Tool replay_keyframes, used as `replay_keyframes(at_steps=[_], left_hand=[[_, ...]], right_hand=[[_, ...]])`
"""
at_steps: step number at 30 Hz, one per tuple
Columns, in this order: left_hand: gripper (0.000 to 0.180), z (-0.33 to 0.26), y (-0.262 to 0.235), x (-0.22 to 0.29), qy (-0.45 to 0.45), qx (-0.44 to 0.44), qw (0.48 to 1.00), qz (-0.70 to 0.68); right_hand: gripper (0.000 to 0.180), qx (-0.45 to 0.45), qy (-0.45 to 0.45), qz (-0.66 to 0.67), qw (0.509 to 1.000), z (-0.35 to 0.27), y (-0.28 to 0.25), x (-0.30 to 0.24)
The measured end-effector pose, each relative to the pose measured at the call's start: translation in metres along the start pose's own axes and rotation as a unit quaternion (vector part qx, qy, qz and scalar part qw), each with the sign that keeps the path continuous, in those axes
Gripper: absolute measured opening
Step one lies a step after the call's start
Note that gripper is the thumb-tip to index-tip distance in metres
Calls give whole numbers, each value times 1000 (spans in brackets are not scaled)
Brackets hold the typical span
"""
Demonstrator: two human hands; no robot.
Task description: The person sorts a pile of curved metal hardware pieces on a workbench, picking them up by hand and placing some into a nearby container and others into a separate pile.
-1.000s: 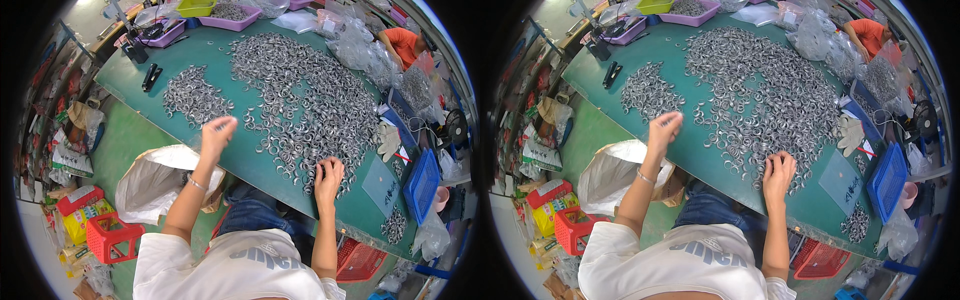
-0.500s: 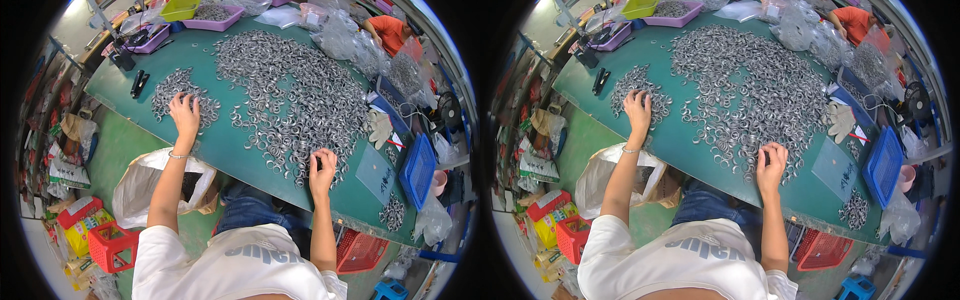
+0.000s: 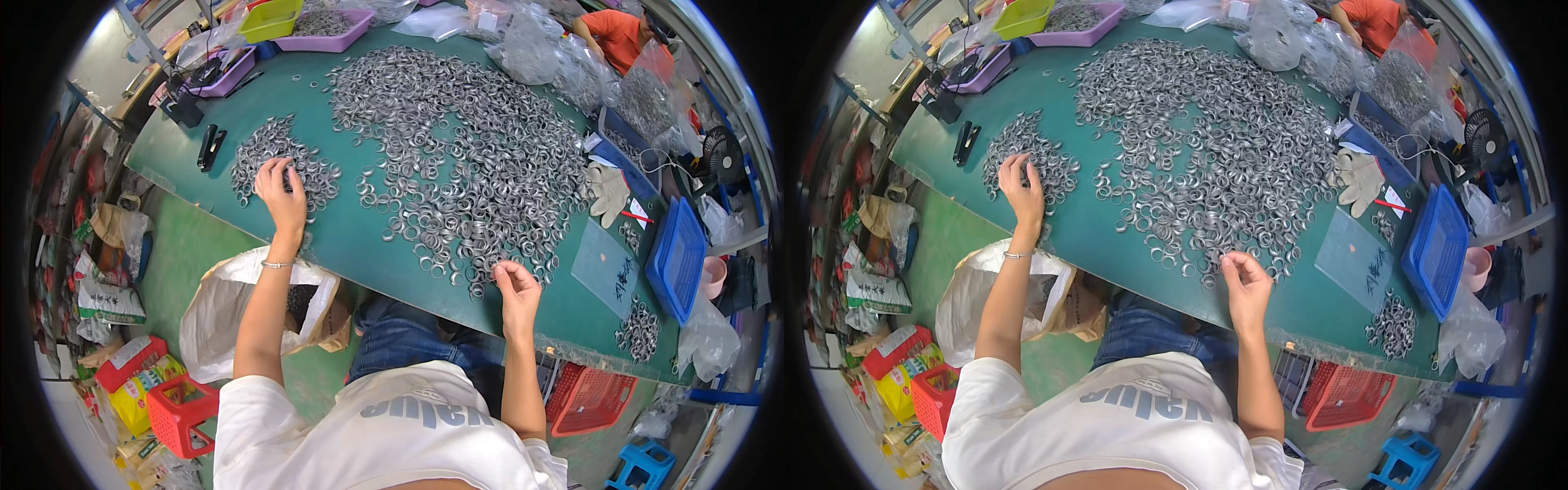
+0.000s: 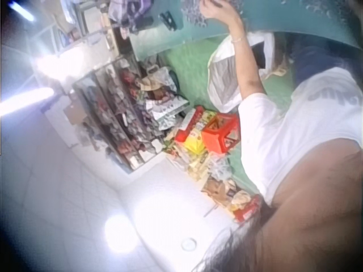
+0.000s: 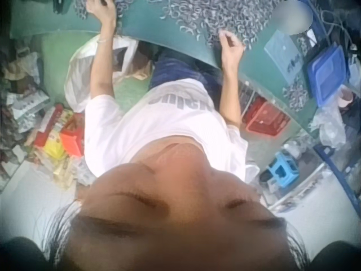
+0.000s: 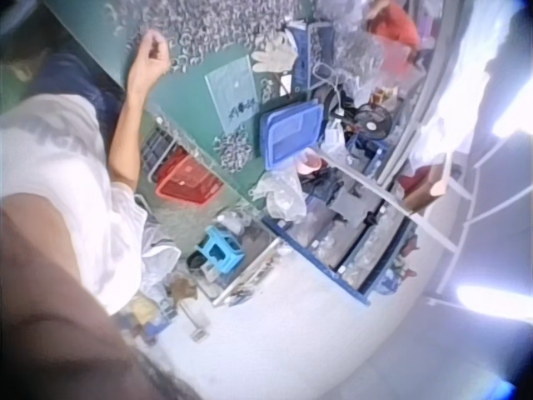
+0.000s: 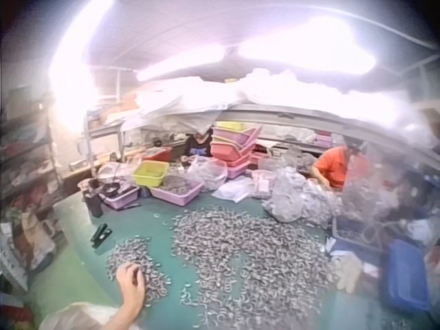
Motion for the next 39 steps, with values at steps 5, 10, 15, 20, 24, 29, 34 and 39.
replay_keyframes(at_steps=[5,10,15,20,24,29,34,39], left_hand=[[24,9,-3,64,16,-25,993,-116],[41,0,-42,182,-57,-384,824,-413],[36,-48,-73,229,51,-461,802,-376],[28,-71,-71,219,-244,-483,651,-533],[28,-91,-68,225,-508,-411,400,-643],[29,-97,-67,225,-559,-340,403,-640],[24,-101,-59,225,-516,-310,511,-614],[21,-104,-49,220,-524,-317,485,-625]], right_hand=[[8,-28,55,24,998,-11,8,-8],[9,-98,96,102,985,-28,19,-11],[11,-204,146,99,963,-40,26,-7],[11,24,-192,-299,934,0,26,-28],[14,54,-288,-504,813,17,40,-21],[8,75,-301,-460,832,14,33,-18],[7,-98,-151,-294,939,-12,32,-29],[9,-173,-72,-259,947,-16,35,-33]])
Point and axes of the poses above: each hand's wrist, its own z-axis towards the middle knuckle, its own y-axis out of the palm, x = y × z, the point moved 2 cm from there along z, towards the middle knuckle, and after that the axes turned 6 degrees about y, right-handed, at the moved point
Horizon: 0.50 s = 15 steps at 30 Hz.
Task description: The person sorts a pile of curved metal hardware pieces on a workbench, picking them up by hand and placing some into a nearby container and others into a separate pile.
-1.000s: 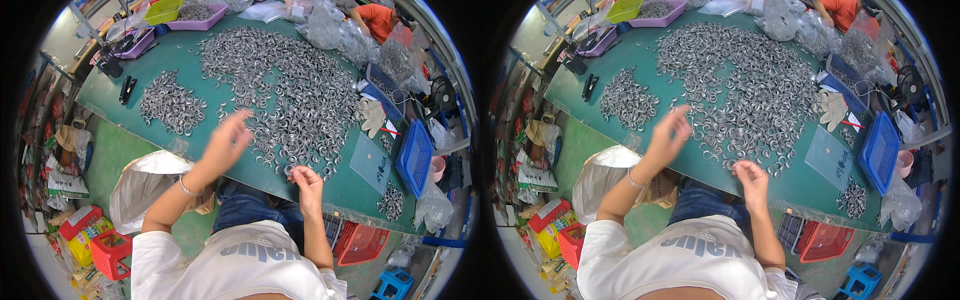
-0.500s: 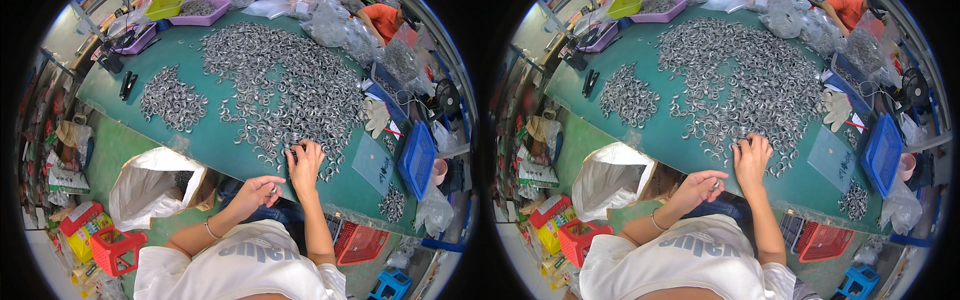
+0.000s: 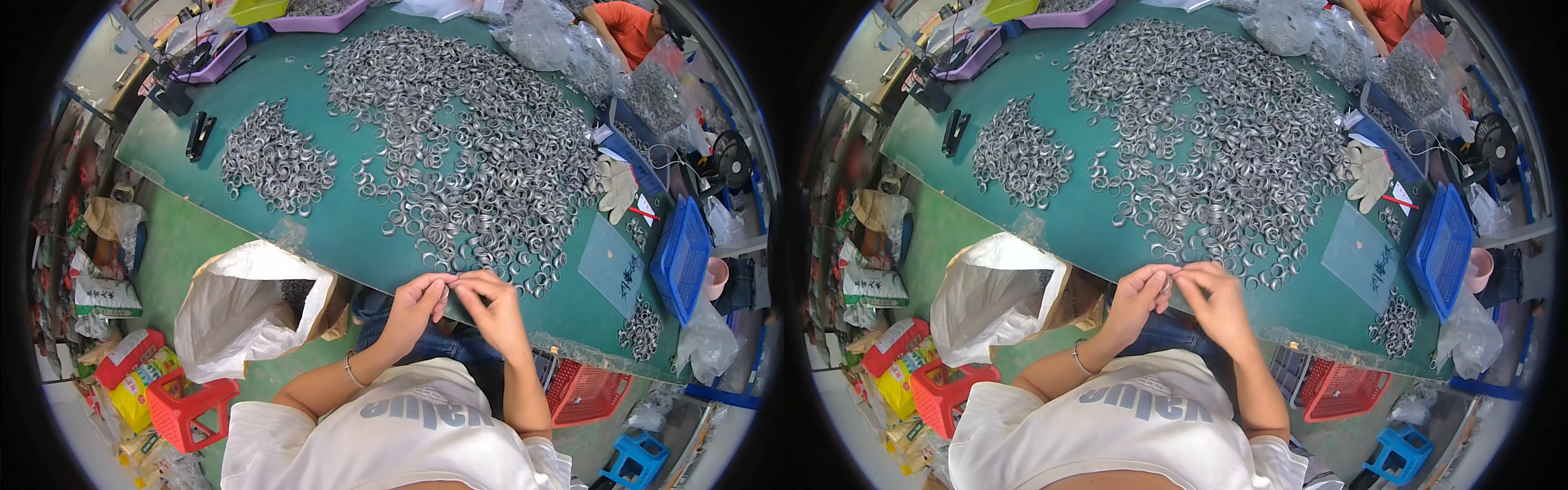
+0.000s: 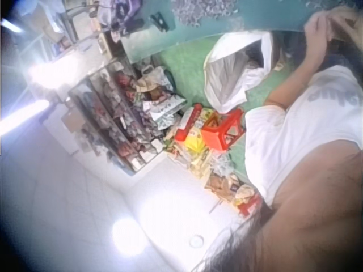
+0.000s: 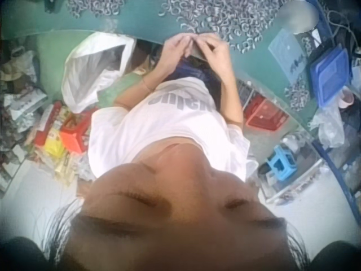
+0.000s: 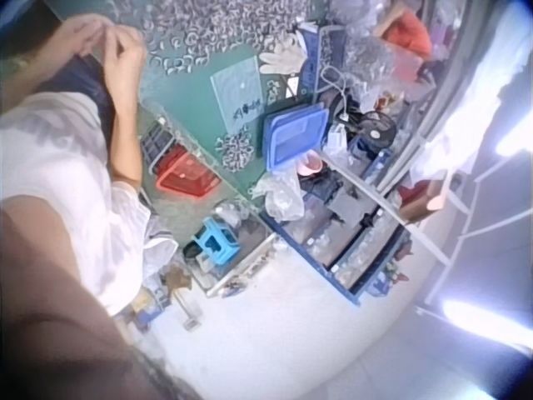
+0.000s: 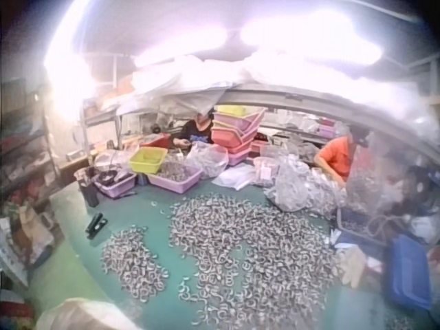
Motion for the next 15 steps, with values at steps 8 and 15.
replay_keyframes(at_steps=[8,15], left_hand=[[26,-2,2,8,-98,11,982,-159],[27,1,-8,-2,-75,-26,961,-265]], right_hand=[[8,143,-117,-280,942,50,-2,7],[9,180,-123,-299,929,47,2,12]])
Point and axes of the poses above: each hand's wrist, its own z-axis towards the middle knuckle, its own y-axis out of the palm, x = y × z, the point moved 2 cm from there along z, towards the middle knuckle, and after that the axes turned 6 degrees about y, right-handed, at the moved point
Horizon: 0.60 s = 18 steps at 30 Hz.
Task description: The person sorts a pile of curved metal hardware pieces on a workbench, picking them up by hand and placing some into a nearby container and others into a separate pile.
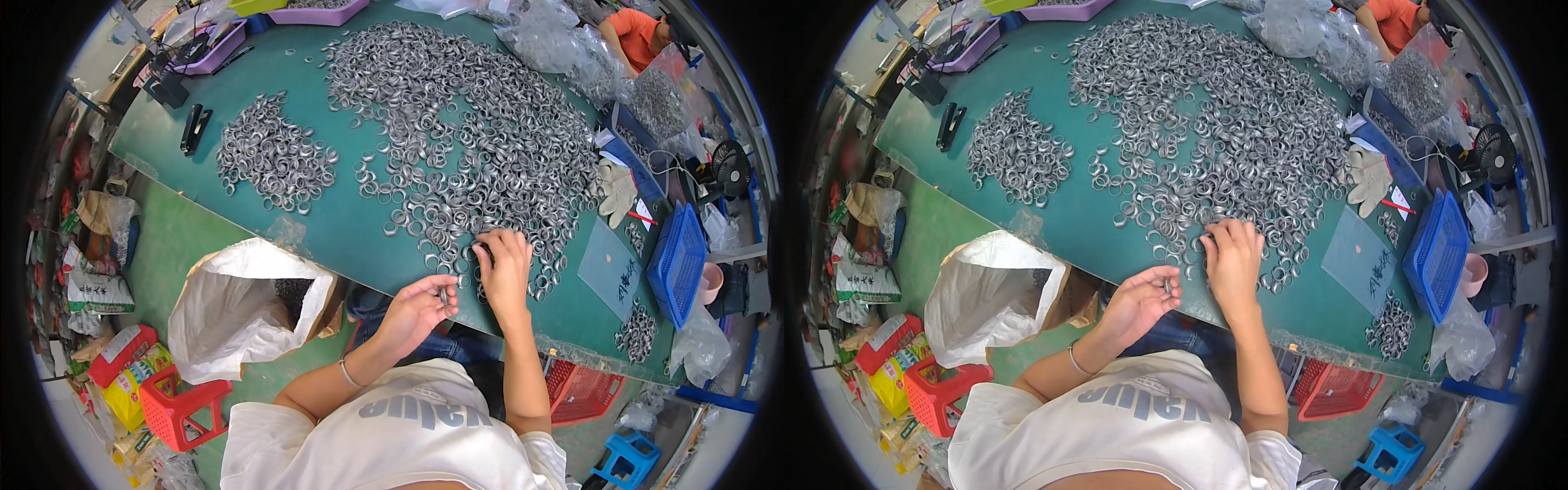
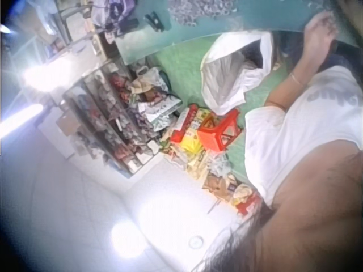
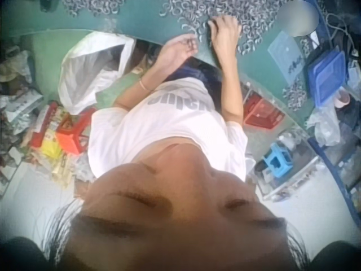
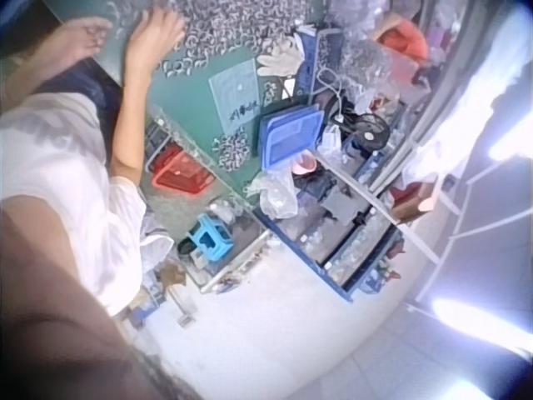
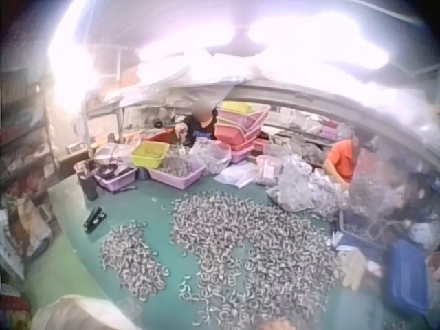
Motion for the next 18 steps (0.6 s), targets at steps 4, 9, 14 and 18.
replay_keyframes(at_steps=[4,9,14,18], left_hand=[[25,-1,3,2,-20,-10,999,-31],[23,-1,8,1,44,23,995,91],[22,6,-5,0,20,18,994,109],[22,1,1,9,-12,24,994,111]], right_hand=[[7,20,-4,13,1000,3,1,-1],[7,-164,176,340,909,-20,-10,-12],[11,-224,176,384,878,-19,-3,-11],[18,-17,0,119,993,15,7,-8]])
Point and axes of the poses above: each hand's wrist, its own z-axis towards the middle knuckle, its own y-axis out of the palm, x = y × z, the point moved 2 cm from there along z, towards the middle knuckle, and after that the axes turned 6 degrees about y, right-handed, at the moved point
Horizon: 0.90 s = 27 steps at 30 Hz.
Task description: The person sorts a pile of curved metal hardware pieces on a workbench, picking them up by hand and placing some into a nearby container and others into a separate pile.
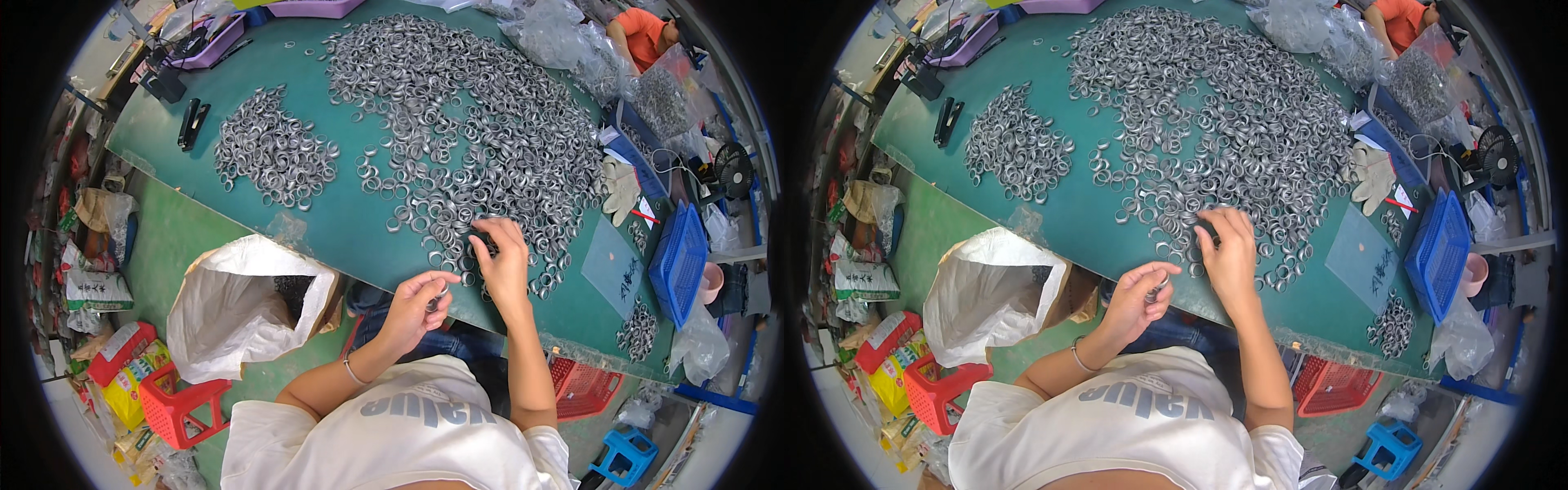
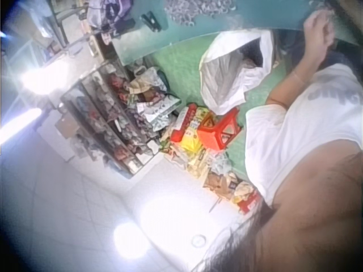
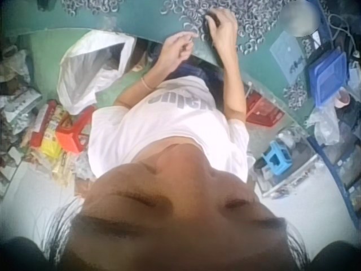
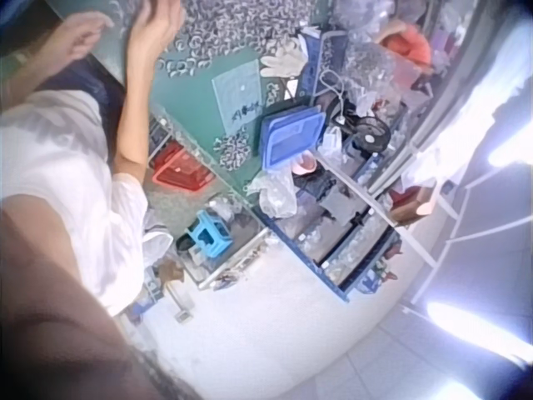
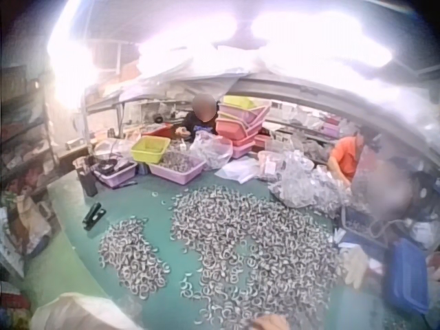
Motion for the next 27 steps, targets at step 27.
replay_keyframes(at_steps=[27], left_hand=[[27,-2,14,6,100,-28,994,30]], right_hand=[[11,-57,53,214,974,-49,-20,-37]])
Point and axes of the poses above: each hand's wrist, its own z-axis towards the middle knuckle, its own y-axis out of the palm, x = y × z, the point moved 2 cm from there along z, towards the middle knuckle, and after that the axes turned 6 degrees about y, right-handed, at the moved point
